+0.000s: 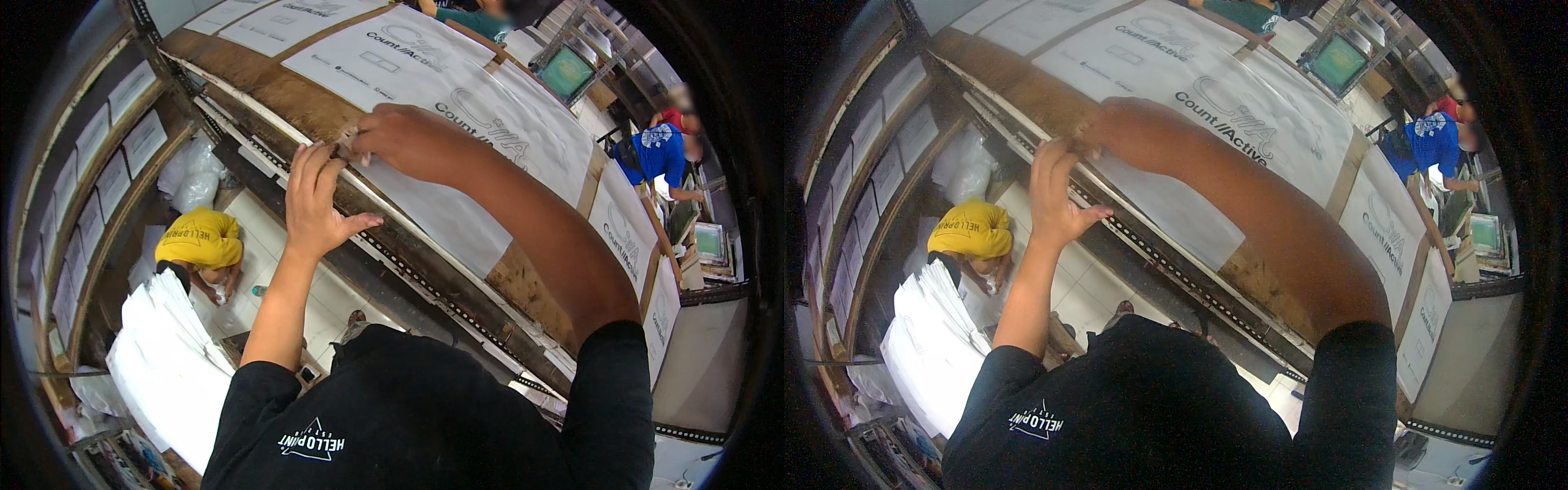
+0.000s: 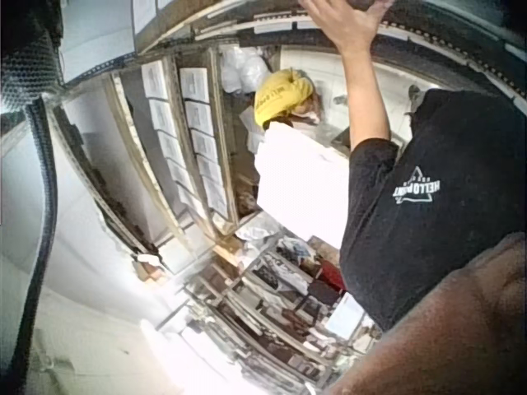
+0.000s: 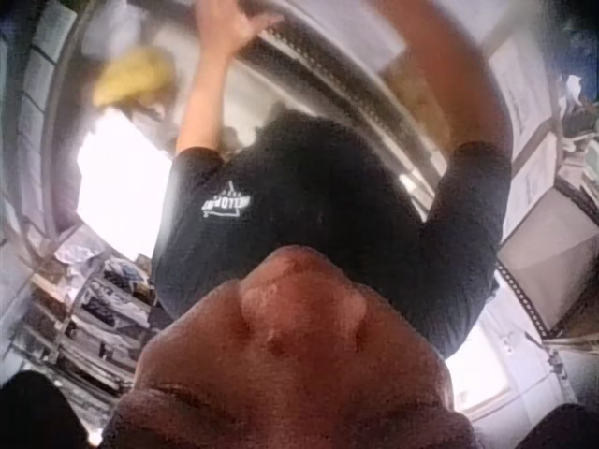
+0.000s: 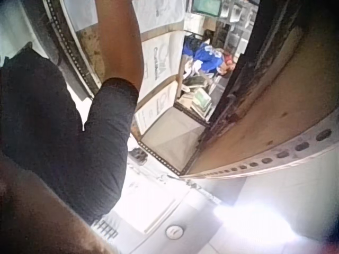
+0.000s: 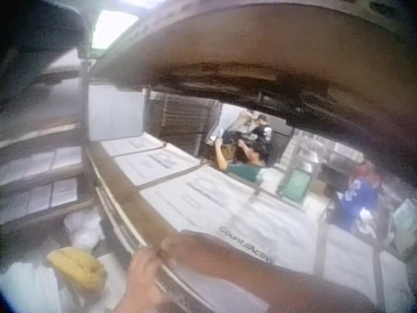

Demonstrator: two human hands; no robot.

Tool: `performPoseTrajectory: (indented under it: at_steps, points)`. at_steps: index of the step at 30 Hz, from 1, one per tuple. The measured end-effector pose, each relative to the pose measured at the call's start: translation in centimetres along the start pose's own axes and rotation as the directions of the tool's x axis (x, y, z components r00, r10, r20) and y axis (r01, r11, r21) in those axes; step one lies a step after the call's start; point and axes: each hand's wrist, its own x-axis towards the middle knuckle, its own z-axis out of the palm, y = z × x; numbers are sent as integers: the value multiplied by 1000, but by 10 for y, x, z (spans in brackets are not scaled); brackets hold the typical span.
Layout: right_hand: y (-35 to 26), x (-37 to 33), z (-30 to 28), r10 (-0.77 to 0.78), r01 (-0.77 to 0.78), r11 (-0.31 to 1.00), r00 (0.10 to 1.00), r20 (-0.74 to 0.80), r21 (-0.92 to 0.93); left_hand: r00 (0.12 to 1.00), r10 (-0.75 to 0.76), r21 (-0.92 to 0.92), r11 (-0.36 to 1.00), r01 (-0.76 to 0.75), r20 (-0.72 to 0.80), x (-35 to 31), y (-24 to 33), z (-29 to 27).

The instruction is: The person cleans individual printed sheets on a wooden rack by applying a liquid from a bottle and wiping the surface with a cloth, before moving each sheet to a stack.

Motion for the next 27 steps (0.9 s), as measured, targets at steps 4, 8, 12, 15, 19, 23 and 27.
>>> performPoseTrajectory:
  at_steps: [4, 8, 12, 15, 19, 23, 27]
  points:
    - [-12, -53, -12, -48, 50, 999, 997, 63, -18, 1000, 16, 10, 1000, -16, 8, 2, -1, 0]
    - [-47, -121, -37, 54, -40, 996, 978, 201, -74, 1000, 23, 14, 1000, -23, 14, 3, 0, 0]
    - [-70, -164, -62, 143, -112, 988, 931, 335, -108, 1000, 22, 15, 1000, -22, 17, 1, -2, -3]
    - [-72, -162, -79, 206, -171, 978, 889, 410, -121, 1000, 12, -9, 1000, -12, 9, 1, -1, -2]
    - [-47, -111, -72, 22, -22, 1000, 999, 37, -15, 1000, -18, -12, 1000, 18, 4, -2, -2, -4]
    - [-16, -28, -35, -38, 31, 998, 991, -128, -54, 1000, -9, -19, 1000, 9, 6, 0, -1, 1]
    - [5, 11, -2, -77, 57, 989, 985, -152, -134, 1000, -3, -17, 1000, 4, 13, -1, -2, 1]
